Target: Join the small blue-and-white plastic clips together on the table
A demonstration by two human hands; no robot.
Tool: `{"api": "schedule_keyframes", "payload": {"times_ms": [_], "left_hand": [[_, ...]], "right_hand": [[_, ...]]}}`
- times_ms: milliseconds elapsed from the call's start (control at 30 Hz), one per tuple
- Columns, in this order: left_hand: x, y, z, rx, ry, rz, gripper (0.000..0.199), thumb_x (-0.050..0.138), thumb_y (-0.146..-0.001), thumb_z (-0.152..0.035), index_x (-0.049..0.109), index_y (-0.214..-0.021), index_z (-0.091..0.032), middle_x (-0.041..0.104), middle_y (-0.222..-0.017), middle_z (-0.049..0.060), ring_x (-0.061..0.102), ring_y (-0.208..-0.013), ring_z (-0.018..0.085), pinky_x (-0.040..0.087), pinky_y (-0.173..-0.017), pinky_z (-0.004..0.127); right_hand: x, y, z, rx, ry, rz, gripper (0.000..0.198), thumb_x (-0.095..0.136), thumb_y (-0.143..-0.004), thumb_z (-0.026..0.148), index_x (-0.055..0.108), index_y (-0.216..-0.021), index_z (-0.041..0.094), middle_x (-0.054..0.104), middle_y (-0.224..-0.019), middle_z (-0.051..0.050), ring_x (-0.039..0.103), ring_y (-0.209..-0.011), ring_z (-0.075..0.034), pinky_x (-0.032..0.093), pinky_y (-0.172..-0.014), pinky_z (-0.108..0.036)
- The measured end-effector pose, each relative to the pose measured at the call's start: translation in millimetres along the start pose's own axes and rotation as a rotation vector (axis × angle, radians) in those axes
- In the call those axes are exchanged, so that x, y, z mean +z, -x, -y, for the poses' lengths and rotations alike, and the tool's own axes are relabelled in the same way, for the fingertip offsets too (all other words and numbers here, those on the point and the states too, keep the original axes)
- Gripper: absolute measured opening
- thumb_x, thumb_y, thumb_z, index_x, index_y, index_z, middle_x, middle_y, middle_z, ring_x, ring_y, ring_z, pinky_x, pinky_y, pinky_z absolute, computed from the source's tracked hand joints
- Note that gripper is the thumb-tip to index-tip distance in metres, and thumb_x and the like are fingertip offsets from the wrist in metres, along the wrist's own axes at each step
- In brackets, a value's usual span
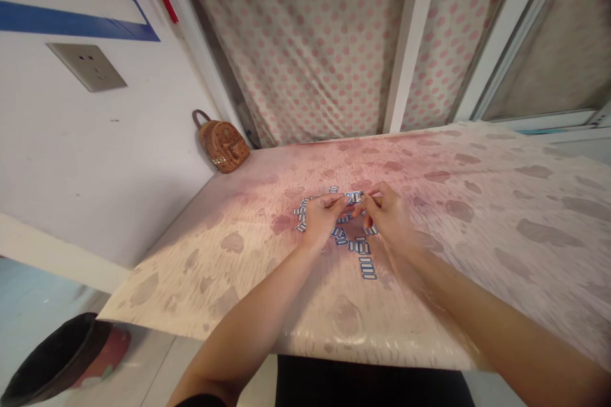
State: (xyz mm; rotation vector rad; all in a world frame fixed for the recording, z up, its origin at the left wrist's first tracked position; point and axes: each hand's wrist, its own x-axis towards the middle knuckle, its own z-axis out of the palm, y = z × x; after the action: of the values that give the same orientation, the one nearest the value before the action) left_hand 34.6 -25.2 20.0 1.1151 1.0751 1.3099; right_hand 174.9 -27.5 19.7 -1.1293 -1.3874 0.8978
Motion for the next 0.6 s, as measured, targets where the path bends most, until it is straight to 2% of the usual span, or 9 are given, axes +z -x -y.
{"api": "schedule_keyframes", "payload": {"times_ms": [133,233,367,467,600], "left_hand": [[-4,-2,-1,0.011,-0.020,-0.051,0.014,0.072,-0.081,-0.025,0.075,-0.086,-0.013,0.077,-0.085,0.008,0.075,-0.082,0.022,0.059,-0.076,0.032],[-11,-8,-1,0.036,-0.014,-0.091,0.013,0.072,-0.081,-0.025,0.075,-0.085,-0.013,0.077,-0.082,0.008,0.075,-0.081,0.022,0.059,-0.076,0.032],[-17,-15,2,0.040,0.005,-0.125,0.011,0.074,-0.079,-0.024,0.075,-0.081,-0.013,0.076,-0.077,0.006,0.075,-0.078,0.022,0.059,-0.075,0.033],[-18,-16,2,0.039,0.002,-0.135,0.009,0.073,-0.080,-0.022,0.074,-0.082,-0.013,0.076,-0.077,0.006,0.075,-0.076,0.021,0.058,-0.073,0.031],[-16,-13,-1,0.032,-0.031,-0.129,0.007,0.068,-0.083,-0.017,0.074,-0.082,-0.013,0.077,-0.080,0.007,0.075,-0.076,0.020,0.057,-0.071,0.029]], "right_hand": [[-10,-8,-6,-0.032,0.159,0.000,0.009,0.051,-0.087,0.030,0.046,-0.091,0.024,0.062,-0.060,0.004,0.049,-0.042,-0.012,0.036,-0.044,-0.024],[-25,-17,-16,-0.027,0.500,-0.046,0.004,0.052,-0.086,0.023,0.051,-0.090,0.022,0.066,-0.073,-0.001,0.060,-0.064,-0.016,0.039,-0.058,-0.026],[-36,-24,-28,0.038,0.870,0.069,0.014,0.065,-0.083,0.027,0.057,-0.090,0.018,0.065,-0.095,-0.010,0.061,-0.082,-0.020,0.041,-0.069,-0.029],[-33,-25,-33,0.045,0.952,0.129,0.021,0.070,-0.081,0.026,0.058,-0.095,0.016,0.064,-0.101,-0.012,0.061,-0.085,-0.021,0.042,-0.072,-0.029],[-28,-23,-31,0.059,0.915,0.154,0.009,0.062,-0.081,0.016,0.058,-0.088,0.018,0.066,-0.089,-0.009,0.063,-0.080,-0.020,0.040,-0.067,-0.028]]}}
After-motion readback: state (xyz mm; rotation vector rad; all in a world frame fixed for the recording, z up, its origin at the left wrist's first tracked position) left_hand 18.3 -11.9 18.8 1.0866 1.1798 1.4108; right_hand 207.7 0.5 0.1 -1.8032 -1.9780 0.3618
